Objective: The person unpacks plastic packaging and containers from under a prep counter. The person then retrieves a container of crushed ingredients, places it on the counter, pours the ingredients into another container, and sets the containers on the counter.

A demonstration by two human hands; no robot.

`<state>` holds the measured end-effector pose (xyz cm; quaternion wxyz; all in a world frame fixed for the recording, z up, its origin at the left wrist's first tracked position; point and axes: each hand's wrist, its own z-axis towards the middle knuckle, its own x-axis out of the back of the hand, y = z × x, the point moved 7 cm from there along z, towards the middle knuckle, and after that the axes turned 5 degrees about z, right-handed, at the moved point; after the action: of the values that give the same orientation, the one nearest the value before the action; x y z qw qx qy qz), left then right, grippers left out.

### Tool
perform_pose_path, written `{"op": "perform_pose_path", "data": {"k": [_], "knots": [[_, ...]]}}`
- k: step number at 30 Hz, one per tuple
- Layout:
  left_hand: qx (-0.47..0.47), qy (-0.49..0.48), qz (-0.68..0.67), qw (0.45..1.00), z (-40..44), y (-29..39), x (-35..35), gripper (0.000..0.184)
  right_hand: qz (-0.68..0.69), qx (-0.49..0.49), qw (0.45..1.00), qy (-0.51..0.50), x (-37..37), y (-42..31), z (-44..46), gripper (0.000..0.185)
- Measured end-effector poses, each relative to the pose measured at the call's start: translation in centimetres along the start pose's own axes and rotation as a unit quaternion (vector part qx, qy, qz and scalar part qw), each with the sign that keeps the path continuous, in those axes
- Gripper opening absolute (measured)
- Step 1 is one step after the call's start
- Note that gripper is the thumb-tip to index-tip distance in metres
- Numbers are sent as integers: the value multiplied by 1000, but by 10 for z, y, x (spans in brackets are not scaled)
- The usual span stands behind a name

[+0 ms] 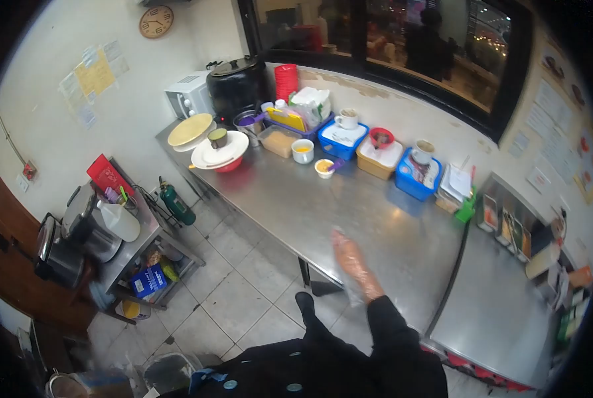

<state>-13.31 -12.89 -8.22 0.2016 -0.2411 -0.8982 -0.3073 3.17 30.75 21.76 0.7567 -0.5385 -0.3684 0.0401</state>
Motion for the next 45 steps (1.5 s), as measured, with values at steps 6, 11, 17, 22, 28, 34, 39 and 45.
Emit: {"op": "perform_pose_path", "data": {"k": [6,11,17,22,28,34,39,45], "knots": [[136,55,-36,988,-3,-24,72,31,-13,115,993,15,-93,-10,185,48],[158,80,-138,975,-15,21,119,33,-197,48,979,-18,-117,7,292,51],[151,109,-125,975,10,61,116,37,-186,156,964,-107,-186,16,334,50],[93,140,-149,974,18,74,113,37,-79,192,977,55,-188,37,346,48],[168,99,-148,970,20,78,124,36,-24,175,984,6,-182,39,370,48],[182,91,-128,971,25,73,116,35,-1,268,963,14,-202,29,374,46],[196,124,-161,959,11,75,120,35,-19,201,979,-23,-225,26,419,47],[199,164,-174,951,20,82,127,36,-119,599,775,-161,-358,-113,153,37]]}}
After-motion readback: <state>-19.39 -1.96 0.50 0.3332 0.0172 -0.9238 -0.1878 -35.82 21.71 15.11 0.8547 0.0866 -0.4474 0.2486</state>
